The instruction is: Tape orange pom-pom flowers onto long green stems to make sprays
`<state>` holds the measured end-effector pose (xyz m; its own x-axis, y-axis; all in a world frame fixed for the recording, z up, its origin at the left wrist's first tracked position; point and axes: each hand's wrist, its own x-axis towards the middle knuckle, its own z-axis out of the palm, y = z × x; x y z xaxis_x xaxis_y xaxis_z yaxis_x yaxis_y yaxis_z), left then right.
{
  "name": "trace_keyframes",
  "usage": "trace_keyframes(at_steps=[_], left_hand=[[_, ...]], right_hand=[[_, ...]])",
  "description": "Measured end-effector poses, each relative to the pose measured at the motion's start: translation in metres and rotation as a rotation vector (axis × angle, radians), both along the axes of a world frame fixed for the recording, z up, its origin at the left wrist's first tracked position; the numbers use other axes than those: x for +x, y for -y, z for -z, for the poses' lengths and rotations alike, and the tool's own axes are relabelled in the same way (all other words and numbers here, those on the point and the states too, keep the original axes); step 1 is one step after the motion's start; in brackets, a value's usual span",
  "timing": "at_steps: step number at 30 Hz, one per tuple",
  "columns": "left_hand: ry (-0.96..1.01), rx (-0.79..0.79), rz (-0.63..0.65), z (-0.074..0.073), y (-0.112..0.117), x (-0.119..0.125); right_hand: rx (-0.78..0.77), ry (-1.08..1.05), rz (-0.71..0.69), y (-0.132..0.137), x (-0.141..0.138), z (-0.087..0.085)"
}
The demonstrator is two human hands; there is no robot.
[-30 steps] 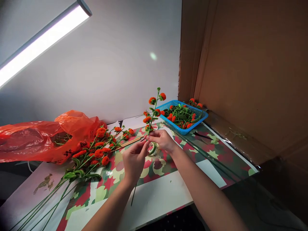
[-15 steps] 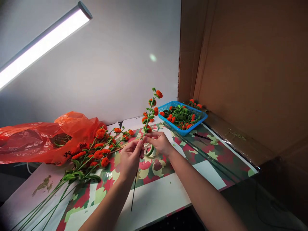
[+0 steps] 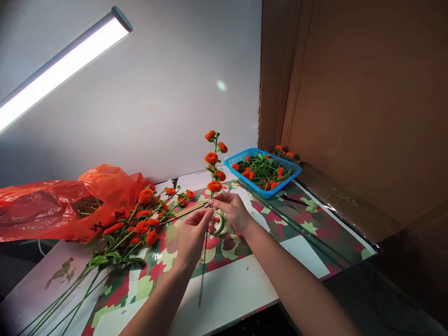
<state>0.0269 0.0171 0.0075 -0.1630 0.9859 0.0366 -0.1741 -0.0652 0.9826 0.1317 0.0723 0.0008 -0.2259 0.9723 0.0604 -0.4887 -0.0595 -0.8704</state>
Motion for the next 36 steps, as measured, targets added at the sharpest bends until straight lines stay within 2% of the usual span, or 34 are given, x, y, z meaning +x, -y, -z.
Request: trace_keyframes(at_steps=[2,3,6,10,14,17,21,24,26,31,36], left_hand=[[-0.163,0.102,-0.073,0.0,0.002,-0.001],[-0.169,0.113,-0.072,-0.001,0.002,-0.002],[0.08,0.012,0.081,-0.004,-0.002,-0.006],[0.508,-0.198,0.385,-0.003,-0.006,-0.013],[0.626,-0.286,0.464,0.006,-0.006,-0.013],[0.477,-0.259,0.41,0.009,-0.006,-0.009],[0.08,-0.037,0.126,0.005,-0.009,-0.008],[0.046,0.055,-0.032,0.0,-0.015,-0.015],[0.091,0.057,-0.028,-0.002,-0.02,-0.022],[0.168,0.043,0.097,-0.002,-0.028,-0.033],[0.041,0.186,-0.002,-0.003,-0.024,-0.03]], right_hand=[[0.035,0.05,0.064,0.0,0.0,-0.002],[0.044,0.063,0.077,0.0,0.0,-0.002],[0.048,0.04,0.025,0.001,0.001,-0.003],[0.043,-0.032,-0.19,0.006,0.003,-0.005],[0.016,-0.035,-0.362,0.008,0.005,-0.007],[0.011,-0.012,-0.313,0.004,0.007,-0.005],[0.109,0.079,-0.171,-0.001,0.01,-0.003],[0.181,0.174,-0.178,0.0,0.011,-0.006],[0.177,0.217,-0.223,0.002,0.01,-0.008],[0.164,0.264,-0.29,0.005,0.008,-0.006],[0.132,0.297,-0.288,0.003,0.007,-0.004]])
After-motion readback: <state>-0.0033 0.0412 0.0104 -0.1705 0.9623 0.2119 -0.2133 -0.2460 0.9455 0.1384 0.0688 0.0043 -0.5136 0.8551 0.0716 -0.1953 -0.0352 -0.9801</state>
